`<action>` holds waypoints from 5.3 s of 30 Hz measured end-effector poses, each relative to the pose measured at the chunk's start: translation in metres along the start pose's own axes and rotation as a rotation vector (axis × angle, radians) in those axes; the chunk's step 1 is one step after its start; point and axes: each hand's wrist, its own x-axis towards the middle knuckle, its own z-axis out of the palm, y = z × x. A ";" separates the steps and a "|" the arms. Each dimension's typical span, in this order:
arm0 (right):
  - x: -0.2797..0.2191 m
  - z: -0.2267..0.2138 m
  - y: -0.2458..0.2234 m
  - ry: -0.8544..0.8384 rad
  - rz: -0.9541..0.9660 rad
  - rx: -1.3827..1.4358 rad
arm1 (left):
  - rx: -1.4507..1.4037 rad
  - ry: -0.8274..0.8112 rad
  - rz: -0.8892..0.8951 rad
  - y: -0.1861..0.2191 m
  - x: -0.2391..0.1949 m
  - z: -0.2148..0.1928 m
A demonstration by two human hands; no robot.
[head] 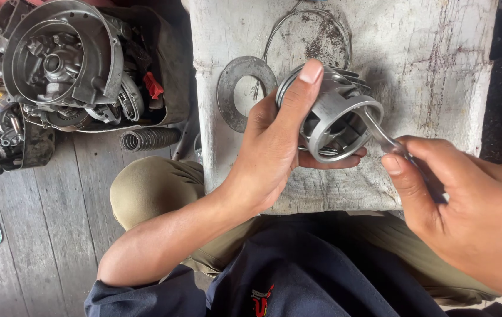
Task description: Cleaning a motorcycle piston by scraping carbon deposits from the ring grooves with a screwdriver
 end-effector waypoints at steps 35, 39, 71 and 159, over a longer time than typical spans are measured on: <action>0.003 -0.004 -0.006 -0.371 0.246 -0.163 | -0.056 0.033 0.016 -0.016 0.001 0.010; -0.008 0.004 0.002 -0.155 0.117 -0.144 | -0.009 0.009 0.063 -0.017 -0.002 0.010; -0.003 -0.006 -0.001 -0.246 0.043 -0.192 | 0.271 -0.027 0.259 -0.021 0.012 -0.011; 0.041 0.000 -0.006 -0.742 0.304 0.353 | -0.283 0.029 0.357 -0.034 0.034 -0.014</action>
